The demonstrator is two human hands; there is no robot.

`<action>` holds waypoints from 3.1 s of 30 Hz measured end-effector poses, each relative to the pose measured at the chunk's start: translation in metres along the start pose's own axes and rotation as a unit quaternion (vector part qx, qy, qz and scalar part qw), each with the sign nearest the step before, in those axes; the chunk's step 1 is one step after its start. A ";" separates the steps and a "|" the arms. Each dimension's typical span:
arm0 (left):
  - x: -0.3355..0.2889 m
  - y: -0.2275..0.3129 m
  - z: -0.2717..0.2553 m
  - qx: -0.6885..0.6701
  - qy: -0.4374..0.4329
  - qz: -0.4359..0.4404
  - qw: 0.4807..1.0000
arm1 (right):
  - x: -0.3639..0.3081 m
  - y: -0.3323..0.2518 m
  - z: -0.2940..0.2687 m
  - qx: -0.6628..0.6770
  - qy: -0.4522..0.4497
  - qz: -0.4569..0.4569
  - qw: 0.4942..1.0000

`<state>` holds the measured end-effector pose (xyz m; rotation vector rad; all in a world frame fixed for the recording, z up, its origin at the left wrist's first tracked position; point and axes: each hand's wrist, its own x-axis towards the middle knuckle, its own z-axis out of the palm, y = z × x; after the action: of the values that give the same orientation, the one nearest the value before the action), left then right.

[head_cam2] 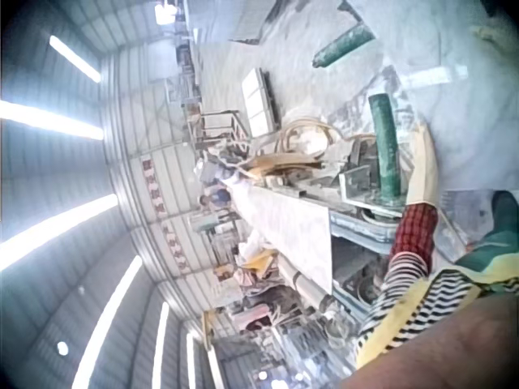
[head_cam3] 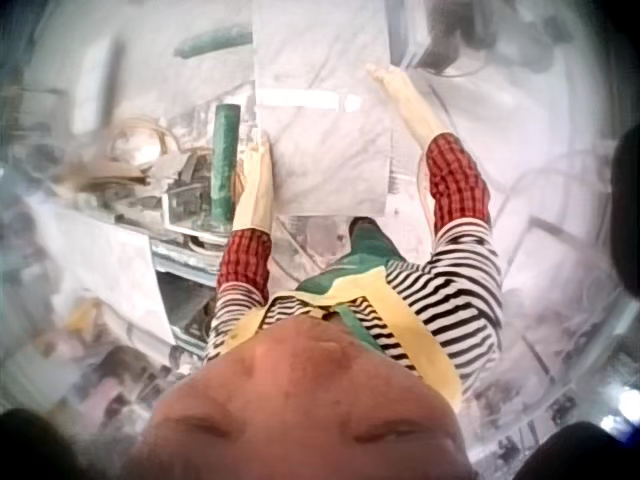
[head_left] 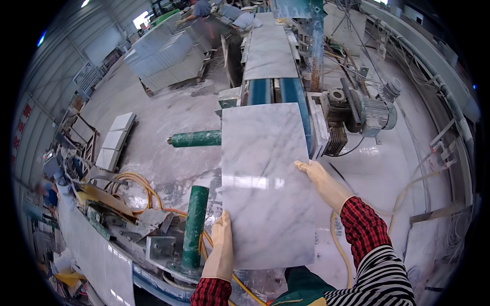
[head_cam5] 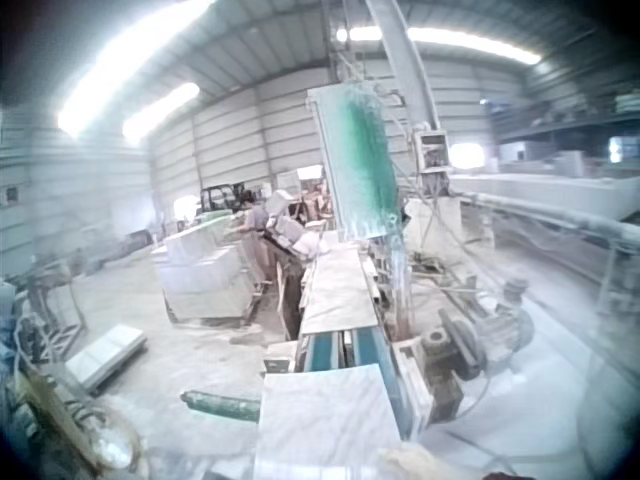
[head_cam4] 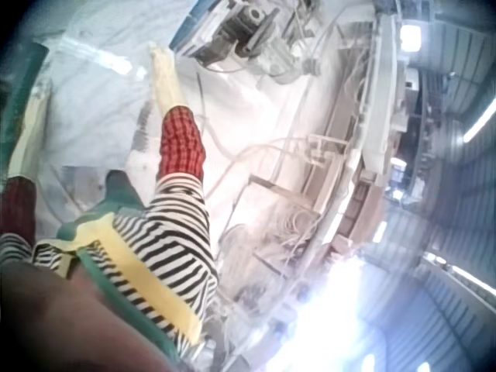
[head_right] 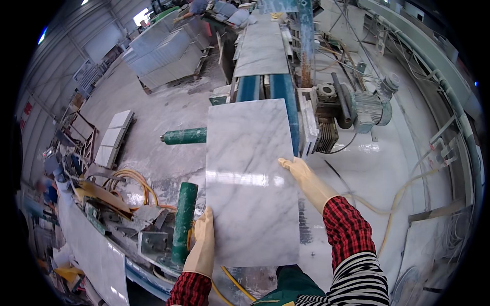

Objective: The person repeatedly picks up large rectangular stone slabs from a conveyor, lifts them, and places them onto a stack. The person wears gloves and an apron while performing this repetitive material handling task in a factory.

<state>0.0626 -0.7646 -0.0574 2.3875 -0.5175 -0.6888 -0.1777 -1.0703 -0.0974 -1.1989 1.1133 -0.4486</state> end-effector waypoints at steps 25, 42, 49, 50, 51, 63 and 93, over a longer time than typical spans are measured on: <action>0.055 -0.003 -0.003 -0.382 -0.335 -0.207 0.836 | -0.246 0.090 0.067 0.255 0.179 0.173 0.934; 0.070 0.011 0.013 -0.492 -0.315 -0.118 0.803 | -0.156 0.017 0.068 0.224 0.221 0.166 0.935; 0.121 0.051 0.041 -0.495 -0.281 -0.129 0.812 | -0.087 -0.004 0.045 0.197 0.218 0.184 0.938; 0.127 0.055 0.045 -0.496 -0.267 -0.131 0.816 | -0.080 -0.007 0.044 0.195 0.214 0.178 0.941; 0.130 0.065 0.046 -0.473 -0.249 -0.145 0.832 | -0.074 -0.010 0.040 0.193 0.213 0.172 0.942; 0.162 0.091 0.063 -0.419 -0.178 -0.197 0.868 | -0.025 -0.001 0.026 0.125 0.216 0.117 0.961; 0.193 0.111 0.072 -0.373 -0.221 -0.214 0.875 | 0.018 0.030 0.008 0.192 0.216 0.136 0.948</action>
<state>0.1516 -0.9761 -0.1044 1.5985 0.1281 -1.3597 -0.1706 -1.0691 -0.1323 -0.6045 1.4617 -0.6966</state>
